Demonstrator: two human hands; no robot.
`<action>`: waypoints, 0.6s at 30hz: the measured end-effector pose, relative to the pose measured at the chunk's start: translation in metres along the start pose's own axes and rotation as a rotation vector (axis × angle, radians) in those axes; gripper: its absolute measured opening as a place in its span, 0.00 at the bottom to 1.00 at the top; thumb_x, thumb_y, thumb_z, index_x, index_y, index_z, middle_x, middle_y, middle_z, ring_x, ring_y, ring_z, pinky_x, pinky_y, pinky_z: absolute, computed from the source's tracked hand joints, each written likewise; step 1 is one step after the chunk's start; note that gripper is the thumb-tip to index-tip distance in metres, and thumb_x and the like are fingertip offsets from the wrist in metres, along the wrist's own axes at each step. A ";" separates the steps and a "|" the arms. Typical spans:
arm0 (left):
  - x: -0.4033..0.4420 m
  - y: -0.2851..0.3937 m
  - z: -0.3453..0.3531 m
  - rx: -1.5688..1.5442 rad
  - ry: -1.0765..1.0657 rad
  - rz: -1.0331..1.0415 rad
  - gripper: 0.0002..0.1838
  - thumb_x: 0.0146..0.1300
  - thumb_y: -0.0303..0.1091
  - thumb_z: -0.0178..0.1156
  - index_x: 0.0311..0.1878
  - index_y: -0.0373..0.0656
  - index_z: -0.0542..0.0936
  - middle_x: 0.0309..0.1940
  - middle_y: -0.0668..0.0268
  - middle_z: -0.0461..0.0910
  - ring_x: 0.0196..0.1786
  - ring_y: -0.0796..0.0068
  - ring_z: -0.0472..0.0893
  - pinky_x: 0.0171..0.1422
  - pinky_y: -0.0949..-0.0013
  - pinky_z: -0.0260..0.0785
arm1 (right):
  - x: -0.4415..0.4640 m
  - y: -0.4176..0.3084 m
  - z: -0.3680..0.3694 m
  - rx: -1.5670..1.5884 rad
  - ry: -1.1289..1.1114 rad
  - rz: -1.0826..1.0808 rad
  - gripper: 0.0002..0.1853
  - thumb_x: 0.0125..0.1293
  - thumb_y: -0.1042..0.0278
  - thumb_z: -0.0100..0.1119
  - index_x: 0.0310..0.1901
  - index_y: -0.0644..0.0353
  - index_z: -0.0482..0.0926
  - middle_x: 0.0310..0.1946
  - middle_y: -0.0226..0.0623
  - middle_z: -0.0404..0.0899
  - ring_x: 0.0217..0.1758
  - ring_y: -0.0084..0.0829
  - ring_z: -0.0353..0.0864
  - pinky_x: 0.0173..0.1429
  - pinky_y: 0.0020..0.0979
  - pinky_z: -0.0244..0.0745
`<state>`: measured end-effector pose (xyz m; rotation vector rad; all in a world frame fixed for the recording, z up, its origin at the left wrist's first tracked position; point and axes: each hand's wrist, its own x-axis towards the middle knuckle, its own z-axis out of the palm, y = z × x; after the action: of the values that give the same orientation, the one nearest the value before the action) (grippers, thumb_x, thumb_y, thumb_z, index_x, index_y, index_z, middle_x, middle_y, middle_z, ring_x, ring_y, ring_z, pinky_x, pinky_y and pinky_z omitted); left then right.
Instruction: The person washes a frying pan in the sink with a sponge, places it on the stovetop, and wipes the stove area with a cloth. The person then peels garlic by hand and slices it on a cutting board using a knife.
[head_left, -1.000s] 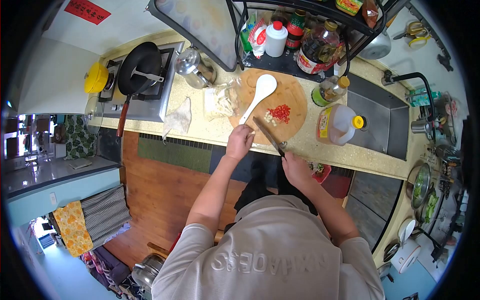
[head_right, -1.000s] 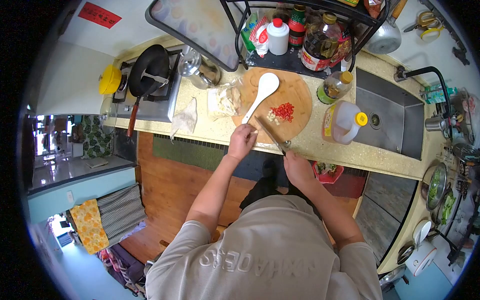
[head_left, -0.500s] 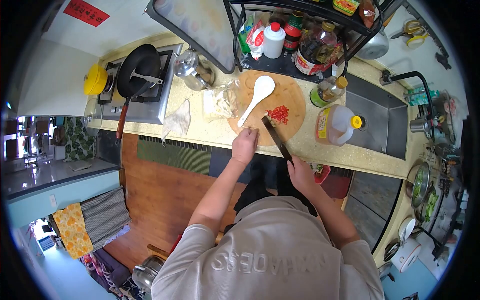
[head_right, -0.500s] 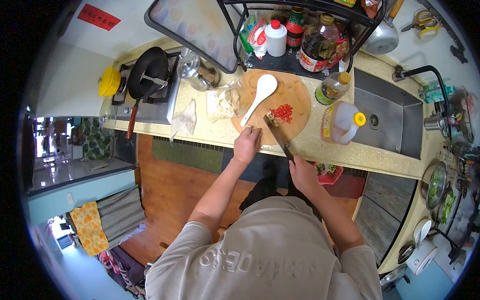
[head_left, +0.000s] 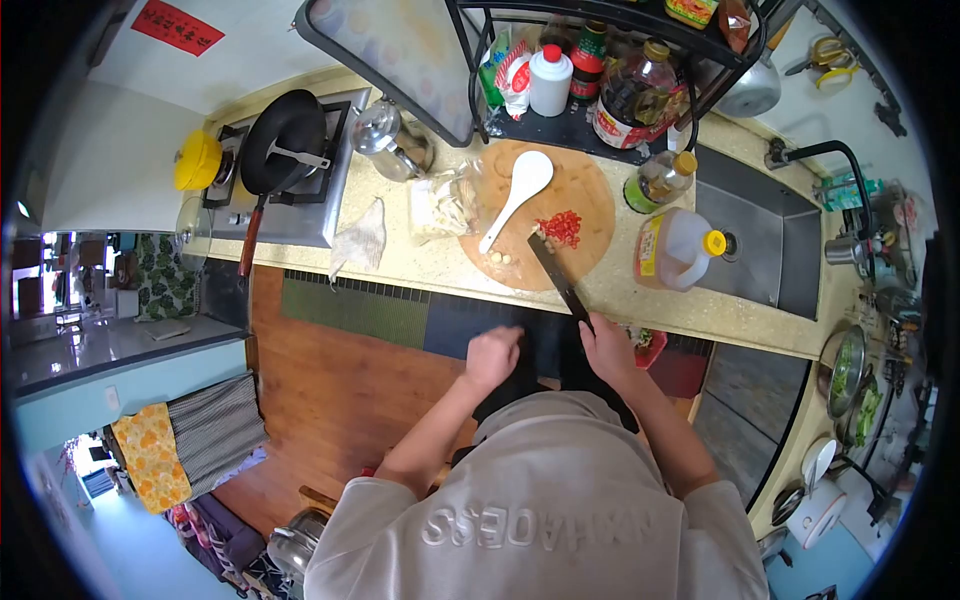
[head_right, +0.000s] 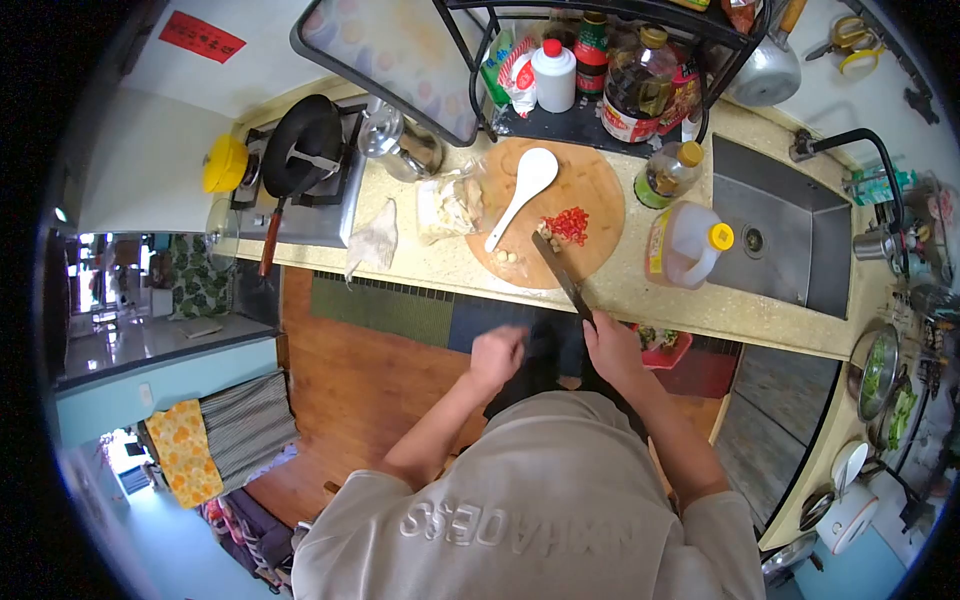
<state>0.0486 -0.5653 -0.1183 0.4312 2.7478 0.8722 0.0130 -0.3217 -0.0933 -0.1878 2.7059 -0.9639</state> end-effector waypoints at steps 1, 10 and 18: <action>0.017 0.002 -0.006 -0.014 0.196 -0.025 0.08 0.61 0.30 0.57 0.41 0.43 0.82 0.32 0.55 0.82 0.35 0.53 0.82 0.38 0.54 0.76 | 0.000 -0.001 0.001 0.009 -0.004 -0.007 0.11 0.70 0.63 0.54 0.42 0.63 0.73 0.36 0.56 0.80 0.40 0.58 0.80 0.43 0.52 0.75; 0.093 -0.017 -0.017 0.307 0.019 -0.236 0.27 0.71 0.50 0.52 0.69 0.49 0.69 0.29 0.59 0.83 0.31 0.57 0.84 0.34 0.56 0.76 | -0.002 -0.005 0.003 0.041 -0.006 -0.034 0.10 0.69 0.63 0.54 0.43 0.63 0.73 0.34 0.55 0.80 0.39 0.58 0.80 0.42 0.52 0.74; 0.041 -0.020 -0.020 -0.354 -0.341 -0.025 0.17 0.64 0.48 0.62 0.35 0.43 0.87 0.24 0.56 0.82 0.29 0.55 0.83 0.33 0.60 0.74 | -0.009 0.006 0.006 0.064 0.019 -0.036 0.10 0.68 0.64 0.56 0.41 0.63 0.73 0.32 0.55 0.80 0.38 0.58 0.80 0.40 0.51 0.74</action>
<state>0.0008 -0.5772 -0.1195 0.4290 2.2302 1.1325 0.0229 -0.3184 -0.0998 -0.2159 2.6927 -1.0666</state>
